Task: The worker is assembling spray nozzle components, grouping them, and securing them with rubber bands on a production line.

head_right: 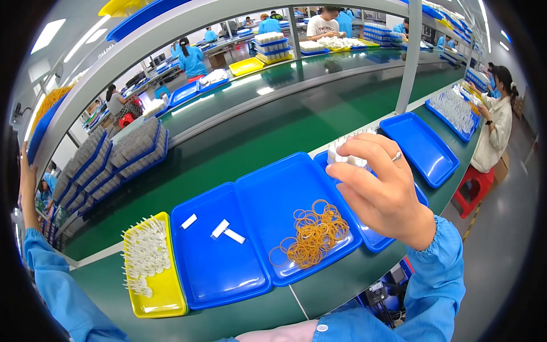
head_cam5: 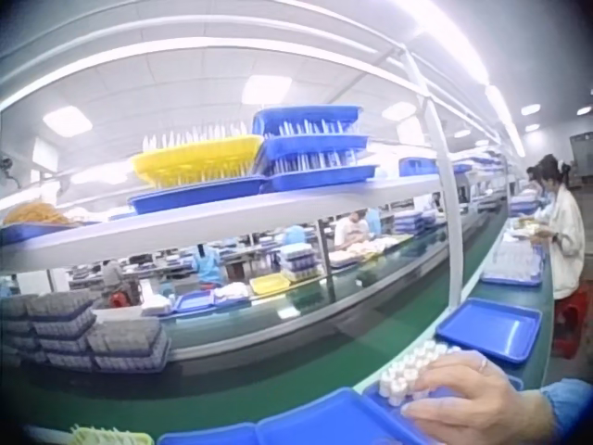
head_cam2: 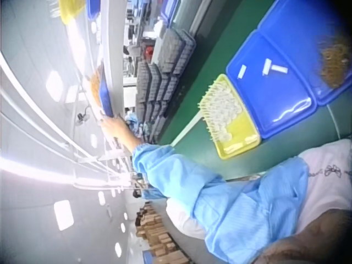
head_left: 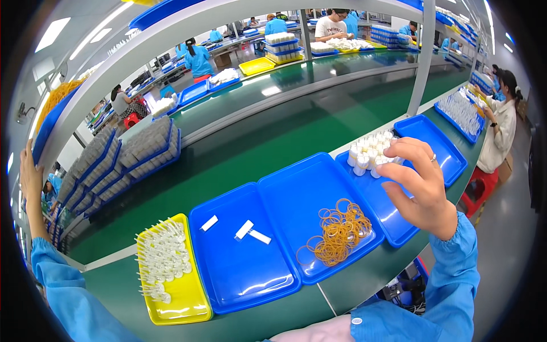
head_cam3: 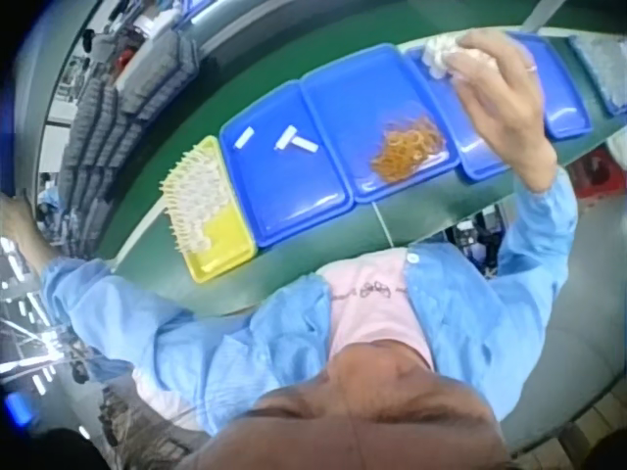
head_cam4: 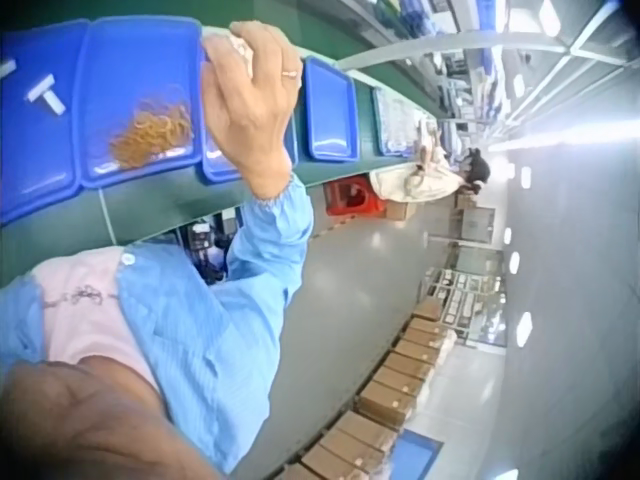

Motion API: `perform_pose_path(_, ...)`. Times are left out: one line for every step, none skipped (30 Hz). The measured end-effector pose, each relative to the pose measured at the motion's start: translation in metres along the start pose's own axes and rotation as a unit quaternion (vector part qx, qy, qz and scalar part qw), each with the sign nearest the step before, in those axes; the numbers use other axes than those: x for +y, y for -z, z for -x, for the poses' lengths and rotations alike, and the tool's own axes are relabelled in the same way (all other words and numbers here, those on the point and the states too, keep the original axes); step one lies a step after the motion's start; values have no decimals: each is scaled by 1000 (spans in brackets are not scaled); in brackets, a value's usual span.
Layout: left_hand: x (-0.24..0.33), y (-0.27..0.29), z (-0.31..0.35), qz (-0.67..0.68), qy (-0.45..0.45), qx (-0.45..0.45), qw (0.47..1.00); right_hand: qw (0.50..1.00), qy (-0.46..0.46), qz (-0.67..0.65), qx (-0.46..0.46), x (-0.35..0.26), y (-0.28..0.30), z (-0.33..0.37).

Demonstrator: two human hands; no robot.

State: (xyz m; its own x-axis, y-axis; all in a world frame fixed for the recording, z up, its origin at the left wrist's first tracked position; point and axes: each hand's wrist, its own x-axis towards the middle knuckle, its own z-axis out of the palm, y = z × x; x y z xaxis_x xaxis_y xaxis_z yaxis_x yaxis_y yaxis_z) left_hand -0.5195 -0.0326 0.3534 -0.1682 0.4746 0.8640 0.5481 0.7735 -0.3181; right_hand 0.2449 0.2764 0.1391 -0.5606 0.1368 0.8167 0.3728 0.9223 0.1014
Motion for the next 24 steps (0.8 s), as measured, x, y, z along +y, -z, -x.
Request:
perform_pose_path(3,1,1,-34,-28,21,999,1000,4,-6,-8,3,-1,2)
perform_pose_path(8,2,1,-66,-56,43,995,1000,6,-13,-15,5,-1,3)
perform_pose_path(15,4,-3,-99,-84,68,989,1000,6,-19,-19,5,-2,3)
perform_pose_path(25,3,-9,-85,-25,1,996,999,6,-24,-24,5,-3,5)
perform_pose_path(36,-1,-11,-77,34,-69,994,999,0,-33,-39,5,-5,9)
perform_pose_path(35,-13,-15,-91,43,-31,994,998,-8,-39,-44,6,-4,13)
perform_pose_path(28,-13,-18,-104,31,-34,994,998,-12,-49,-44,5,-7,15)
perform_pose_path(25,-11,-25,-116,19,-35,992,998,-20,-47,-41,6,-8,18)
perform_pose_path(20,-8,-28,-122,14,-25,992,998,-25,-47,-39,5,-9,20)
perform_pose_path(18,-11,-28,-125,8,-22,992,997,-32,-48,-44,5,-9,24)
perform_pose_path(14,-11,-32,-123,-9,-6,992,997,-41,-39,-48,6,-8,27)
perform_pose_path(19,-9,-28,-104,-64,44,992,997,-46,-36,-49,7,-8,29)
perform_pose_path(24,-7,-28,-87,-54,36,994,997,-50,-34,-49,8,-8,30)
perform_pose_path(56,11,-21,-71,-42,25,996,997,-51,-32,-52,8,-12,29)
perform_pose_path(94,33,-21,-38,-8,-13,999,997,-54,-29,-56,9,-11,28)
perform_pose_path(111,40,-21,-27,-13,9,999,996,-57,-32,-58,9,-13,27)
perform_pose_path(121,54,-22,-32,-27,16,999,996,-58,-39,-57,7,-13,27)
perform_pose_path(125,65,-22,-39,-39,22,998,996,-56,-47,-56,5,-14,24)
perform_pose_path(125,69,-24,-46,-67,40,996,996,-52,-49,-59,2,-15,23)
perform_pose_path(119,68,-24,-59,-91,58,992,996,-44,-53,-59,-2,-18,20)
perform_pose_path(125,65,-25,-82,-105,68,989,997,-33,-53,-54,-6,-19,15)
perform_pose_path(134,65,-28,-110,-119,77,984,997,-30,-59,-51,-10,-20,12)
perform_pose_path(152,71,-34,-109,-118,57,985,996,-32,-64,-46,-11,-18,14)
perform_pose_path(174,76,-34,-86,-127,54,987,997,-35,-58,-46,-14,-18,14)
